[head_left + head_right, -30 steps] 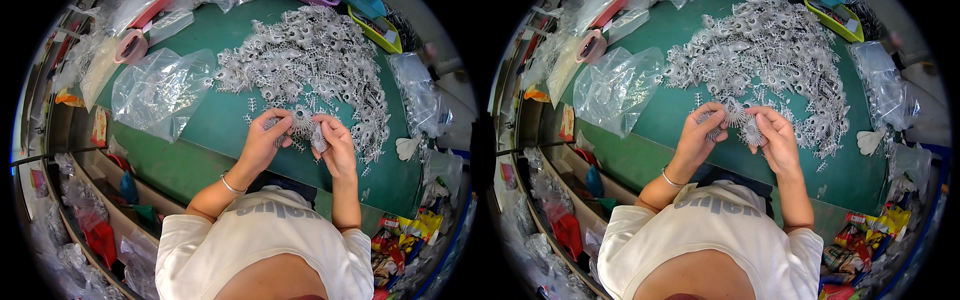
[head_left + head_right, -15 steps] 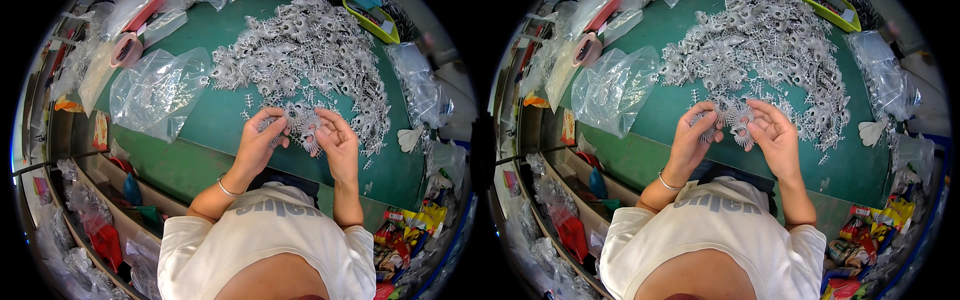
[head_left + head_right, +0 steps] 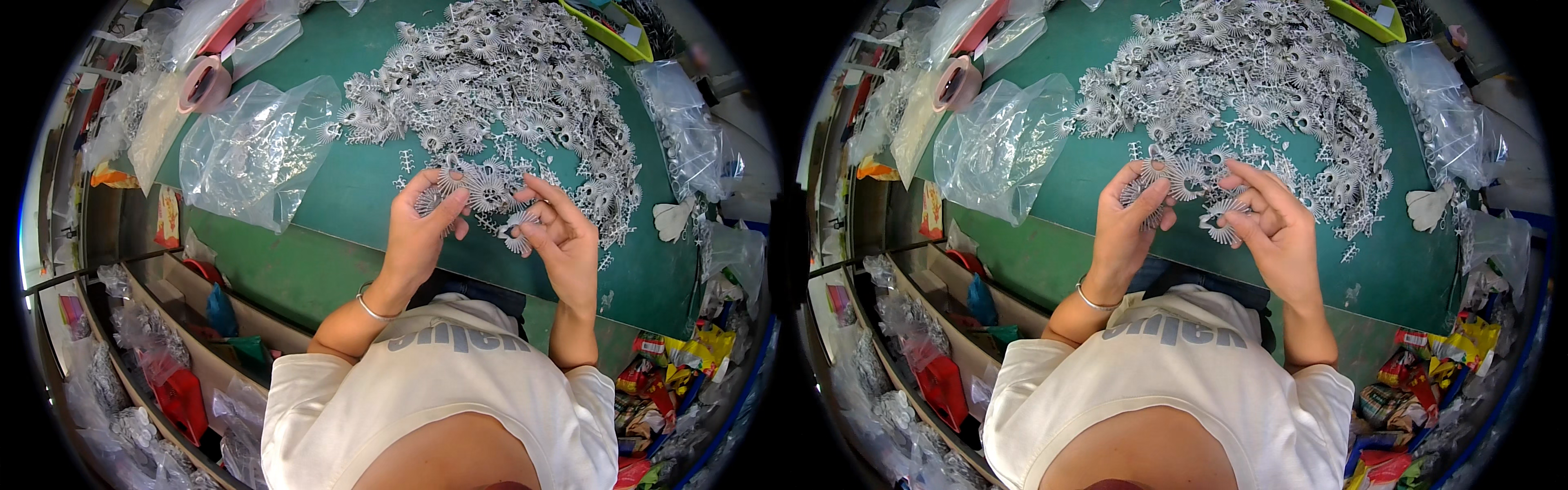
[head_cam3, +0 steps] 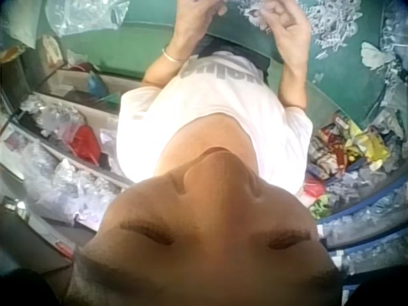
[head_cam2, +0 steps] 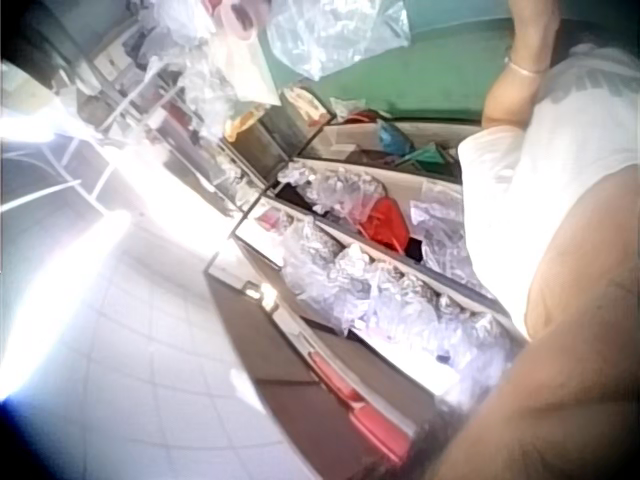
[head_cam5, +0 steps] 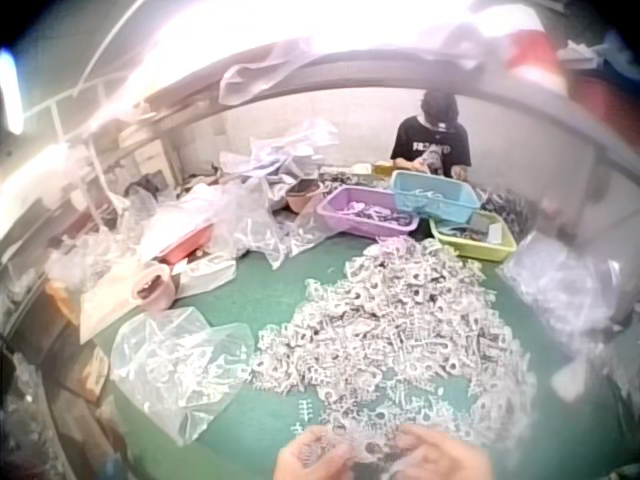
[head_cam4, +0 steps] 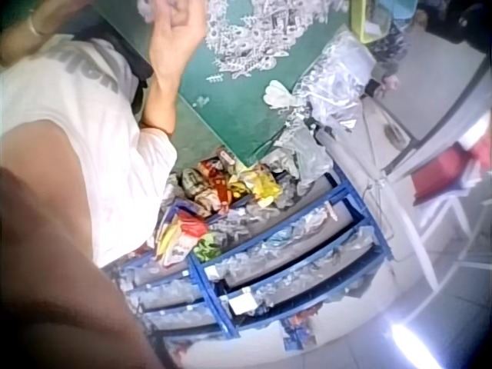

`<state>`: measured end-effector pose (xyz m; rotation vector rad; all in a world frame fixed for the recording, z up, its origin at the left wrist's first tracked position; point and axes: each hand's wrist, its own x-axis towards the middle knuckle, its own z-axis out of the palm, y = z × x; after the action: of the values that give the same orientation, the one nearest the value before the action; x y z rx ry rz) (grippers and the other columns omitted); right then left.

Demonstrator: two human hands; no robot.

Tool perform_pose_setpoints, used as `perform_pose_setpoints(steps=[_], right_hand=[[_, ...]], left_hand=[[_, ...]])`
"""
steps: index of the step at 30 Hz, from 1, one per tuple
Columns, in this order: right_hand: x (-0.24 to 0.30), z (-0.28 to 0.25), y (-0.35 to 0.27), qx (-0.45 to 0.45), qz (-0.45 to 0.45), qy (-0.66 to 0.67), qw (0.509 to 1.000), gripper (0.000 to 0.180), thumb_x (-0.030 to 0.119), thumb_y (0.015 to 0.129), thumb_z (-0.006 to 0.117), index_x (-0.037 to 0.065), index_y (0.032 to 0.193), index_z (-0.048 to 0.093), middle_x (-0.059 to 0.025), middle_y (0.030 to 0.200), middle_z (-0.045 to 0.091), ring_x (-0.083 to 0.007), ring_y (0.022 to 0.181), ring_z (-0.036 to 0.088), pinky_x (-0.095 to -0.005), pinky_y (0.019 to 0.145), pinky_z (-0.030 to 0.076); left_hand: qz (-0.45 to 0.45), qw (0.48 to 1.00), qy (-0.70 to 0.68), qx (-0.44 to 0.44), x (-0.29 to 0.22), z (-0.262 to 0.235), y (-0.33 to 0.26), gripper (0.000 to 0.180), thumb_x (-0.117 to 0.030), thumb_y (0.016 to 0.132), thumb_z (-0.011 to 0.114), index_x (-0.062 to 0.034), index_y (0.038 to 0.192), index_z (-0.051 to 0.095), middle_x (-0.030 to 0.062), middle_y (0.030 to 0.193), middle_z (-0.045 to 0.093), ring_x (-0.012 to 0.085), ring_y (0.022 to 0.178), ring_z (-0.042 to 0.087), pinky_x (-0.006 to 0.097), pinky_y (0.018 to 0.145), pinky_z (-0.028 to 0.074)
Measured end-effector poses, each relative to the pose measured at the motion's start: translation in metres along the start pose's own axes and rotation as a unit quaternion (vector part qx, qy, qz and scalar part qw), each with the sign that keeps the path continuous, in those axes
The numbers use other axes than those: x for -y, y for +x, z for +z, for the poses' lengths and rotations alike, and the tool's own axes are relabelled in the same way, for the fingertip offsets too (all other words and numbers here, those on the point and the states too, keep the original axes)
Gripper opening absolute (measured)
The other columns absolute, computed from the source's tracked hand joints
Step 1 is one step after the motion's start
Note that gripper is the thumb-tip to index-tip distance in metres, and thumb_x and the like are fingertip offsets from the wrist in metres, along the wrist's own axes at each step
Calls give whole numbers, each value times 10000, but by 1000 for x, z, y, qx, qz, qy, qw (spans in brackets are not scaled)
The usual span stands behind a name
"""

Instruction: The person sorts through a large pile of grey flower-shaped decorative items on a green workbench by hand, picking out specific pieces and placing them into a clear plastic bag.

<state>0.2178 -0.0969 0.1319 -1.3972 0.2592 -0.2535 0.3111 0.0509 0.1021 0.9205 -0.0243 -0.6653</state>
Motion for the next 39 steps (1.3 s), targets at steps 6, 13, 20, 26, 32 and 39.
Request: perform_pose_setpoints(steps=[6, 13, 20, 26, 32, 39], right_hand=[[-12, -3, -1, -12, 11, 72, 997, 382, -61, 809, 539, -64, 1184, 463, -107, 1010, 521, -145, 823, 563, -218, 645, 472], [-14, 4, -1, -42, -6, 139, 989, 378, -95, 781, 558, -101, 1147, 465, -135, 1050, 534, -204, 928, 578, -281, 788, 479], [-19, 9, -3, -66, -25, 105, 992, 306, -105, 791, 541, -97, 1094, 500, -138, 1027, 546, -203, 935, 575, -288, 819, 471], [-21, 10, -2, -34, 20, 147, 988, 219, -29, 846, 511, -65, 1061, 502, -109, 985, 550, -167, 885, 570, -277, 776, 471], [-25, 22, -1, -43, 64, 274, 959, 182, 104, 896, 493, -13, 1036, 486, -69, 932, 551, -133, 756, 536, -248, 641, 433], [-28, 24, -5, -59, 93, 259, 959, 171, 113, 875, 535, 6, 1007, 515, -43, 886, 553, -101, 700, 500, -211, 566, 372]], left_hand=[[-1, 1000, -11, 11, -2, 0, -2, 193, -36, 819, 596, -7, 994, 521, 50, 807, 563, 108, 697, 536, 223, 502, 426], [0, 1000, -17, 11, -3, 1, -5, 195, -40, 824, 592, -15, 999, 509, 52, 802, 564, 112, 700, 540, 225, 507, 426], [-6, 1000, -21, 15, -2, 0, -7, 194, -28, 816, 598, -22, 986, 504, 62, 815, 569, 118, 708, 553, 226, 511, 435], [-5, 1000, -8, 6, -2, 2, -10, 196, -7, 797, 613, -21, 961, 506, 67, 826, 570, 113, 669, 552, 223, 511, 435], [25, 996, 82, 24, 1, 3, -13, 194, -3, 780, 629, -8, 928, 504, 55, 771, 569, 82, 560, 511, 202, 500, 412], [31, 994, 97, 34, 1, 5, -17, 173, -23, 800, 612, 13, 946, 525, 63, 749, 573, 80, 556, 507, 197, 492, 413]])
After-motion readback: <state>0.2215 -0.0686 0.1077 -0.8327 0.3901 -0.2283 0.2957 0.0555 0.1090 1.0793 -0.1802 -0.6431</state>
